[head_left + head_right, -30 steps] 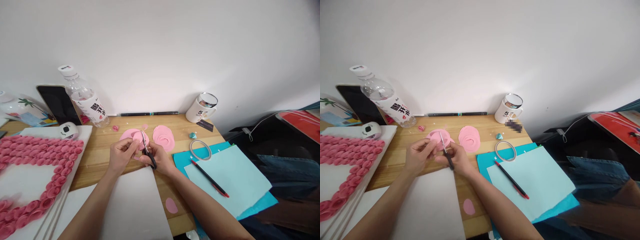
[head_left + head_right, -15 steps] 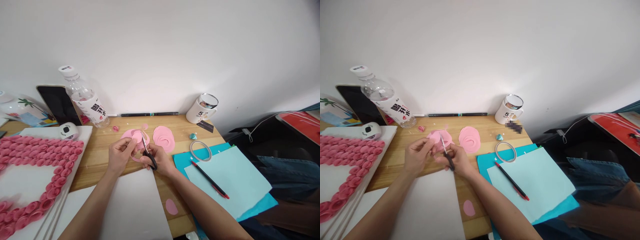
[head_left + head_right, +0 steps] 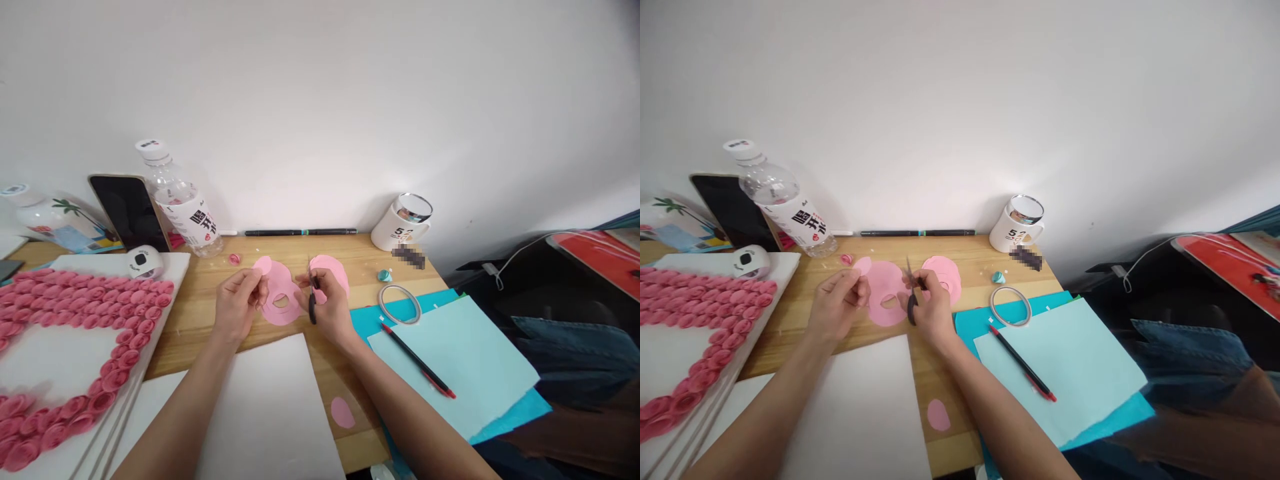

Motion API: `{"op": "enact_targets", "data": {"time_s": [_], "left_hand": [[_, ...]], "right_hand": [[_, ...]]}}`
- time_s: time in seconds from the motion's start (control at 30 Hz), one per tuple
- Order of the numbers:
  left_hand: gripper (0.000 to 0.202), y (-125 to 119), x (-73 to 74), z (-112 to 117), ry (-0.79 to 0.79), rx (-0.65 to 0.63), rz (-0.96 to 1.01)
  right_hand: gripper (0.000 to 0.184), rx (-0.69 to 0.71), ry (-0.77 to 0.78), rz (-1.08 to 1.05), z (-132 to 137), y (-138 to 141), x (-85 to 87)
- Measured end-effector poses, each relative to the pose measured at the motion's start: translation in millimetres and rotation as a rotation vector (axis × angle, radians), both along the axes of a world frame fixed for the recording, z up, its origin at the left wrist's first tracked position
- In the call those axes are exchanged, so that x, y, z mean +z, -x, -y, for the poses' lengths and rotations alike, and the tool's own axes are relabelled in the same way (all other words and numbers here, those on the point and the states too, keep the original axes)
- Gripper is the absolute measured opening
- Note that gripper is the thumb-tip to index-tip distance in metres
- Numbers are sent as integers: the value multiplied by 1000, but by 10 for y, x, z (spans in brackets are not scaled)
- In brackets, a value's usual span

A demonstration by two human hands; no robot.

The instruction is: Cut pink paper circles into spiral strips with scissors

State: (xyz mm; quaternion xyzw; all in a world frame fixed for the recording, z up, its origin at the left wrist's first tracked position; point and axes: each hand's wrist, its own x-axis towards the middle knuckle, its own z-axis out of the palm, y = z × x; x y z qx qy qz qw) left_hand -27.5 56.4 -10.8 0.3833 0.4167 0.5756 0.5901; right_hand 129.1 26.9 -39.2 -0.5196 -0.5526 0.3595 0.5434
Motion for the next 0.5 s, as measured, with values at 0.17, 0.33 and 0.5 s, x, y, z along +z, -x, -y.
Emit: {"op": "enact_targets", "data": {"time_s": [0.17,0.33,0.5], "left_hand": [[20,18,-37,-31,28,89,62],[20,26,-63,-52,36,152,107],[27,68,-58,-16,62,-160,141]], "right_hand": [[22,26,-40,510,9,18,-126],[29,-11,14,708,-14,-10,-196],[27,-11,99,564,-34,-32,-175]]}}
